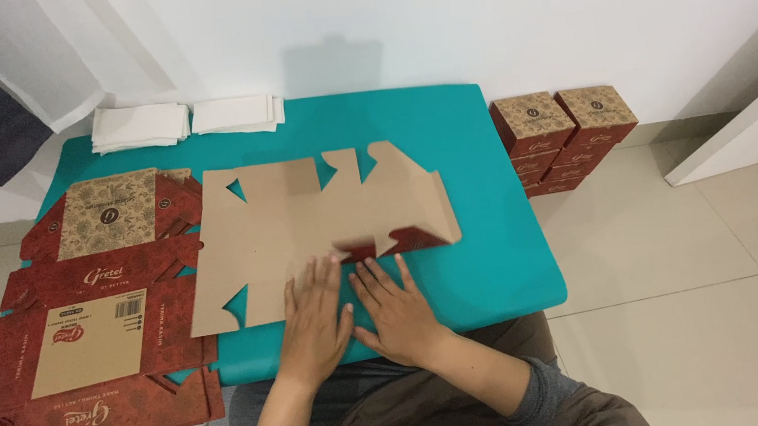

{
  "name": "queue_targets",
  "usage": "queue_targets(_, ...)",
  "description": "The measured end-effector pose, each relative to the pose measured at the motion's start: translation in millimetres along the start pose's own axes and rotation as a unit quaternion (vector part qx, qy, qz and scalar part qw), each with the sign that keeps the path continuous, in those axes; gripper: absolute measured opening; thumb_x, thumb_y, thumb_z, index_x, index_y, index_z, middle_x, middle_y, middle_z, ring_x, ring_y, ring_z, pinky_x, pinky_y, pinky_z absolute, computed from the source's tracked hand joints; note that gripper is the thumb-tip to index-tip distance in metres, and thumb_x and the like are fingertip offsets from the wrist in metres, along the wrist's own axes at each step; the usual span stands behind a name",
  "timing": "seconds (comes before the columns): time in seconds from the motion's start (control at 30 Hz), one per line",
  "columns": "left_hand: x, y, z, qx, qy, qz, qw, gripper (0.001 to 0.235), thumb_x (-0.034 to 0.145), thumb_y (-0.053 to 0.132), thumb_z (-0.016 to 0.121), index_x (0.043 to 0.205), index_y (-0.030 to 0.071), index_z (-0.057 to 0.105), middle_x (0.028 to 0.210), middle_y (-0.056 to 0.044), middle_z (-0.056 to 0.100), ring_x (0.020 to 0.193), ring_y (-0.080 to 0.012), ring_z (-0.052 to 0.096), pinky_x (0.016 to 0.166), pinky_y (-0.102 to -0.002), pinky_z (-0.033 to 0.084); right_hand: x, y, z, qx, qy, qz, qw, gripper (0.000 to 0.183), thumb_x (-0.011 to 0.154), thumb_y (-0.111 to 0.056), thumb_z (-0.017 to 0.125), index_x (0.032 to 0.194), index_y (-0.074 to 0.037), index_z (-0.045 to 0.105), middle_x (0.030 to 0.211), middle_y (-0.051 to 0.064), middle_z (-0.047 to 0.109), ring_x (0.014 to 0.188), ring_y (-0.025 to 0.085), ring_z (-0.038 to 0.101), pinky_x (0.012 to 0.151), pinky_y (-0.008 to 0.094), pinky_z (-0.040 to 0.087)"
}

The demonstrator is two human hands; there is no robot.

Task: The person assembles a flat cardboard box by folding its sides and flaps into shape. They then place a white paper insert inside the box and close the lid, completing the assembly.

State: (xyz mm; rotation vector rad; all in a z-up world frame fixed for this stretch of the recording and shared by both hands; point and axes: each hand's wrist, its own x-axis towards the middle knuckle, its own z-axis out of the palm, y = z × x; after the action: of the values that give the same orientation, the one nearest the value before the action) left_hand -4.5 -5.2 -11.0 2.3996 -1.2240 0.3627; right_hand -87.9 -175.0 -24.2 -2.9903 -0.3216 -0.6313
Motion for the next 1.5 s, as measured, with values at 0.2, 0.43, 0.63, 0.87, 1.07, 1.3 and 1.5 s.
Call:
queue_targets(0.2,1,-4,18,0.033,-0.046,-0.012,0.998,0.060,0.105,0.038,0.038,0.160,0.013,0.036,0.164,-0.007,0.039,0.154,-0.0254,0.030,0.120,-0.057,0.019,7,5,-8,0.031,0.016,0.008,0.999,0.074,0.103,-0.054,0.041,0.155,-0.001,0.041,0.158,0.019,0.044,0.149,0.035,0.038,0.126,0.063,0.011)
queue_targets(0.43,20,0,1,0.037,-0.123,-0.058,0.990,0.063,0.107,0.038,0.035,0.166,0.018,0.025,0.159,-0.013,0.040,0.139,-0.0288,0.045,0.111,-0.050,0.030,30,24,-7,0.005,-0.092,0.008,0.996,0.089,0.090,-0.057,0.050,0.159,-0.002,0.033,0.166,0.023,0.029,0.154,0.038,0.027,0.125,0.065,0.008)
queue_targets(0.63,20,0,2,0.044,-0.173,-0.080,0.981,0.061,0.107,0.042,0.023,0.162,0.020,0.033,0.167,-0.003,0.034,0.144,-0.0249,0.034,0.112,-0.050,0.024,28,29,2,0.011,-0.160,0.027,0.987,0.096,0.092,-0.066,0.039,0.160,0.001,0.029,0.163,0.024,0.034,0.154,0.036,0.029,0.127,0.062,0.004)
queue_targets(0.87,26,-4,9,0.024,-0.166,-0.105,0.980,0.066,0.104,0.047,0.029,0.163,0.018,0.031,0.164,-0.008,0.038,0.143,-0.0261,0.036,0.112,-0.052,0.025,25,25,-3,-0.042,-0.209,0.063,0.975,0.098,0.095,-0.071,0.033,0.161,0.001,0.026,0.166,0.023,0.030,0.157,0.035,0.022,0.129,0.051,0.006)
queue_targets(1.07,35,1,4,0.049,-0.179,-0.092,0.978,0.064,0.104,0.046,0.029,0.163,0.020,0.033,0.164,-0.004,0.038,0.137,-0.0284,0.038,0.108,-0.051,0.028,30,18,-5,-0.045,-0.245,0.080,0.965,0.095,0.097,-0.065,0.029,0.160,0.005,0.024,0.166,0.027,0.027,0.158,0.037,0.018,0.129,0.049,0.002)
queue_targets(1.3,33,6,1,0.067,-0.205,-0.101,0.971,0.062,0.106,0.044,0.020,0.164,0.023,0.031,0.168,0.000,0.032,0.148,-0.0337,0.024,0.115,-0.058,0.015,32,16,-4,-0.025,-0.223,0.083,0.971,0.086,0.099,-0.057,0.025,0.161,0.002,0.026,0.166,0.025,0.028,0.157,0.035,0.021,0.130,0.051,-0.001)
queue_targets(1.5,35,-2,8,0.008,-0.178,-0.106,0.978,0.065,0.105,0.042,0.035,0.163,0.014,0.031,0.165,-0.011,0.036,0.146,-0.0345,0.027,0.116,-0.059,0.014,18,9,1,-0.025,-0.131,0.039,0.990,0.071,0.099,-0.038,0.050,0.152,0.008,0.040,0.159,0.030,0.037,0.153,0.041,0.028,0.128,0.050,0.010)
